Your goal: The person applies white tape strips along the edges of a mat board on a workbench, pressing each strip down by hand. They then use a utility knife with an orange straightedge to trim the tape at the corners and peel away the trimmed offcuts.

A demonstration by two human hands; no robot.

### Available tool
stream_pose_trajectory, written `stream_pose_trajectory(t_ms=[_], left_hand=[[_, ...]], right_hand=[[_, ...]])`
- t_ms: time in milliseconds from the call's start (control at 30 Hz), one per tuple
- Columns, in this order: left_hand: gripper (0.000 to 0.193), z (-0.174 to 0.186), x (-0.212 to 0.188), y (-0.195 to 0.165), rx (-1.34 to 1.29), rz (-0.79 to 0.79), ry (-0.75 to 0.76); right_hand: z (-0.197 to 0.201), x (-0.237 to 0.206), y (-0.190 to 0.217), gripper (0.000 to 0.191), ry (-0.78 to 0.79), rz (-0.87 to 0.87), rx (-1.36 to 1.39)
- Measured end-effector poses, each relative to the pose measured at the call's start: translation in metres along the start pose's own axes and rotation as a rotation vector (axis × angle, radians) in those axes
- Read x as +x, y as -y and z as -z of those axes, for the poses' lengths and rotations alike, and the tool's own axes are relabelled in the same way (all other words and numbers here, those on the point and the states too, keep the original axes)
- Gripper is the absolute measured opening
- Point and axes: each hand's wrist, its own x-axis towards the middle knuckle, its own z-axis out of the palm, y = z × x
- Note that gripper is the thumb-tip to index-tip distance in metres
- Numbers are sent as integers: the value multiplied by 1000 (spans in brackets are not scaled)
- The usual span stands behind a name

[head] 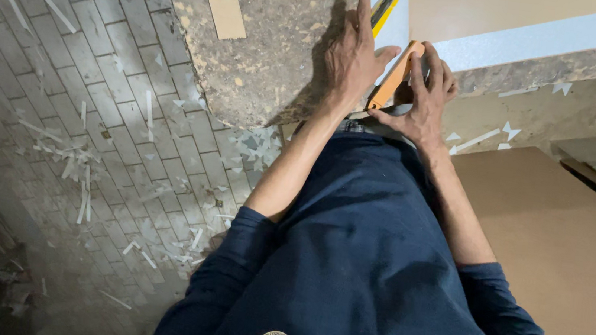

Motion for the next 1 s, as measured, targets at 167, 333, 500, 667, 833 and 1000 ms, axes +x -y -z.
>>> stream_pose_trajectory(t_ms=[167,333,500,667,833,1000], left_hand=[[124,-3,-1,4,21,25,9],[125,-6,-3,11,21,51,39],[126,-11,-3,16,50,14,-12],[125,-12,-3,18,38,29,27],[125,-9,-3,14,66,-2,-7],[127,-4,-4,11,-4,10,33]], right_hand=[[-7,-4,-3,117,-12,10,-24],[-14,-8,-4,120,-30,22,-23],[-20,-12,-7,121,-35,16,-58],[-24,-13,-10,122,-61,44,-93],[-24,-14,-10,123,-63,34,-97],[-23,-13,-11,123,-53,31,-102]])
